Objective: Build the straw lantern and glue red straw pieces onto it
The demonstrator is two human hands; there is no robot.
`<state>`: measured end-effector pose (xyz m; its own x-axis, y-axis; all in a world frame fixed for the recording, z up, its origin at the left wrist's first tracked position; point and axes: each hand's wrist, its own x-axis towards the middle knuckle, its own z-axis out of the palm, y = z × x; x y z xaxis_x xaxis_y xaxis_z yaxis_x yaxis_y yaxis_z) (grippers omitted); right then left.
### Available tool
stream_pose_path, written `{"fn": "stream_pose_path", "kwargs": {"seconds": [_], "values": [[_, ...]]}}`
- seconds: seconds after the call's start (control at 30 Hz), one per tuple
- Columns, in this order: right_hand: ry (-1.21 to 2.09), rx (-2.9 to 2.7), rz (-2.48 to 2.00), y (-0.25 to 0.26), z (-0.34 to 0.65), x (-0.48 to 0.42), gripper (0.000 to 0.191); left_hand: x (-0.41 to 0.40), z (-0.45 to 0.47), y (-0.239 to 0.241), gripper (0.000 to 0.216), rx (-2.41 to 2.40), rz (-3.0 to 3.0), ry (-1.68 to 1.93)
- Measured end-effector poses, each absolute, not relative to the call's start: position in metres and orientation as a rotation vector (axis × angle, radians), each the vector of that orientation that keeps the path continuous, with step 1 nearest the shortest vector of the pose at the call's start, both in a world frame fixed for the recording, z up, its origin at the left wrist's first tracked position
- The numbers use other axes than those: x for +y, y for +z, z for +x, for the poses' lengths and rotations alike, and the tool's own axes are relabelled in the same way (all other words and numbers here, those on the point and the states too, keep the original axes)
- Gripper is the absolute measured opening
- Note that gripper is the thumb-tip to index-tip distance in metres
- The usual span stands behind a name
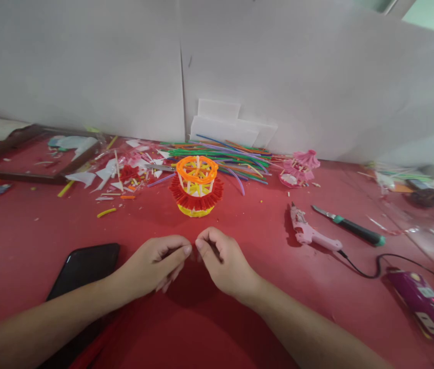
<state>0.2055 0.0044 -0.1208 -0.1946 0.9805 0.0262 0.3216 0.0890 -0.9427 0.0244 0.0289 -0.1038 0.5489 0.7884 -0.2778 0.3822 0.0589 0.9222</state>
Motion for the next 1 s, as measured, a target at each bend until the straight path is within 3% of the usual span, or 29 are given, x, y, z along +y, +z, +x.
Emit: {"fn": "stream_pose_path", "kwargs": {"seconds": [0.27,1.0], "values": [[0.972,-1.79,-1.338,-0.118,0.2046,0.0023,0.028,0.0285,0.0216,-0.105,0.034,1.081,1.934,0.432],[0.978,-1.552,-1.345,-0.1242,0.212,0.0088,0.028,0.0286,0.0274,-0.1024,0.035,0.987,1.619,0.431]]}}
